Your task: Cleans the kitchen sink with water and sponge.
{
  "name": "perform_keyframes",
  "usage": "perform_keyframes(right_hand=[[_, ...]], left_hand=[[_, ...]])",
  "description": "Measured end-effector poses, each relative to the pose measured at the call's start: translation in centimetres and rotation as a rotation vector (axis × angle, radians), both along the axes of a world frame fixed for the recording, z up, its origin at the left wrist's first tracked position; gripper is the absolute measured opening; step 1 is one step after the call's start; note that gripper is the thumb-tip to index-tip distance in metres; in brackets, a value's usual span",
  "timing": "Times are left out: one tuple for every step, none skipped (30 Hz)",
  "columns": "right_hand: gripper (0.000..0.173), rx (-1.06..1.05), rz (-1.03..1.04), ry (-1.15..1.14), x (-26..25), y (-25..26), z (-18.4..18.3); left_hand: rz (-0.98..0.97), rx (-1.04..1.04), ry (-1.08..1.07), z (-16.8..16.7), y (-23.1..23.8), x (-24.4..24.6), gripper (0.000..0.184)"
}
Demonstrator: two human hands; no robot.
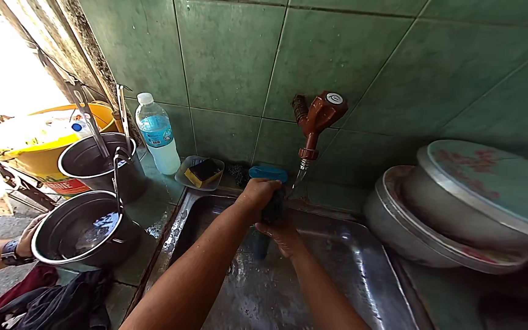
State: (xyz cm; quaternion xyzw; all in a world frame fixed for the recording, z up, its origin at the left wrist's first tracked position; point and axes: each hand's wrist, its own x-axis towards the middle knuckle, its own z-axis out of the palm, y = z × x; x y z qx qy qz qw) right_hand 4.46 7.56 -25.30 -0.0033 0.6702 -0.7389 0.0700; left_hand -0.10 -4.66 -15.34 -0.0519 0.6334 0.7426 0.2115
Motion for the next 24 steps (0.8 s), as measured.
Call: perform_keyframes(right_hand=[[0.055, 0.055, -0.022, -0.019, -0.4, -0.3, 0.1], [0.046, 0.142, -0.026, -0.038, -0.9, -0.2, 0.5], [0.04, 0.237, -0.004, -0.067, -1.5, 0.1, 1.2], [0.036, 0.327, 0.026, -0.1, -2.1, 0.6, 1.9], [0.033, 0.409, 0.045, -0.125, -2.6, 1.2, 2.6], [0.03, 0.49, 0.049, -0.144, -3.1, 1.6, 3.2], [0.029, 0.554, 0.055, -0.145, -3.4, 1.9, 3.9], [0.029, 0.599, 0.052, -0.13, -3.5, 2.0, 4.5], [0.027, 0.626, 0.045, -0.102, -3.4, 1.9, 4.9], [0.025, 0.626, 0.04, -0.07, -3.3, 1.6, 5.4], [0.022, 0.6, 0.041, -0.038, -3.1, 1.3, 5.9], [0.021, 0.542, 0.052, -0.015, -2.7, 1.0, 6.6], [0.02, 0.457, 0.075, 0.003, -2.4, 0.8, 7.3], [0.02, 0.367, 0.113, 0.01, -2.1, 0.9, 7.9], [0.02, 0.289, 0.15, 0.018, -1.9, 1.1, 8.4], [0.019, 0.244, 0.19, 0.024, -2.0, 1.5, 8.6], [0.018, 0.233, 0.22, 0.032, -2.2, 2.0, 8.6], [0.018, 0.242, 0.238, 0.036, -2.5, 2.5, 8.4], [0.022, 0.225, 0.246, 0.028, -2.8, 3.0, 8.0], [0.026, 0.161, 0.231, 0.013, -3.0, 3.4, 7.4], [0.026, 0.065, 0.203, -0.009, -3.1, 3.4, 6.6], [0.026, -0.057, 0.197, -0.038, -3.0, 3.4, 6.0], [0.028, -0.159, 0.222, -0.06, -3.0, 3.3, 5.6], [0.03, -0.22, 0.251, -0.072, -3.0, 3.1, 5.4]], left_hand=[[0.021, 0.012, 0.008, 0.4, -0.4, 0.0, 0.025], [0.058, 0.018, 0.024, 0.5, -0.9, 0.2, 0.025], [0.115, 0.021, 0.038, 0.1, -1.7, 0.4, 0.025], [0.18, 0.022, 0.04, -0.7, -2.7, 0.5, 0.025], [0.249, 0.037, 0.019, -2.0, -3.8, 0.4, 0.026], [0.316, 0.049, -0.022, -3.8, -4.8, 0.3, 0.027], [0.363, 0.047, -0.083, -5.8, -5.5, 0.3, 0.03], [0.377, 0.034, -0.16, -7.8, -5.6, 0.5, 0.032], [0.352, 0.045, -0.258, -9.3, -5.3, 0.8, 0.035], [0.308, 0.08, -0.353, -10.5, -4.7, 1.4, 0.042], [0.254, 0.129, -0.423, -11.4, -3.7, 2.0, 0.053], [0.199, 0.205, -0.488, -11.9, -2.8, 2.4, 0.066], [0.156, 0.291, -0.548, -12.2, -1.9, 2.7, 0.08], [0.1, 0.393, -0.586, -12.5, -1.3, 2.8, 0.094], [0.062, 0.496, -0.594, -12.8, -0.8, 2.7, 0.106], [0.008, 0.61, -0.561, -13.1, -0.7, 2.8, 0.117], [-0.099, 0.731, -0.49, -13.3, -0.8, 2.8, 0.125], [-0.241, 0.821, -0.401, -13.1, -0.9, 2.9, 0.132], [-0.378, 0.865, -0.314, -12.4, -0.9, 2.9, 0.134], [-0.495, 0.87, -0.245, -11.5, -0.8, 3.0, 0.13], [-0.603, 0.859, -0.198, -10.9, -0.7, 3.0, 0.118], [-0.691, 0.851, -0.186, -10.6, -0.5, 2.8, 0.102], [-0.742, 0.819, -0.182, -10.2, -0.4, 2.6, 0.087], [-0.755, 0.77, -0.179, -10.0, -0.4, 2.5, 0.075]])
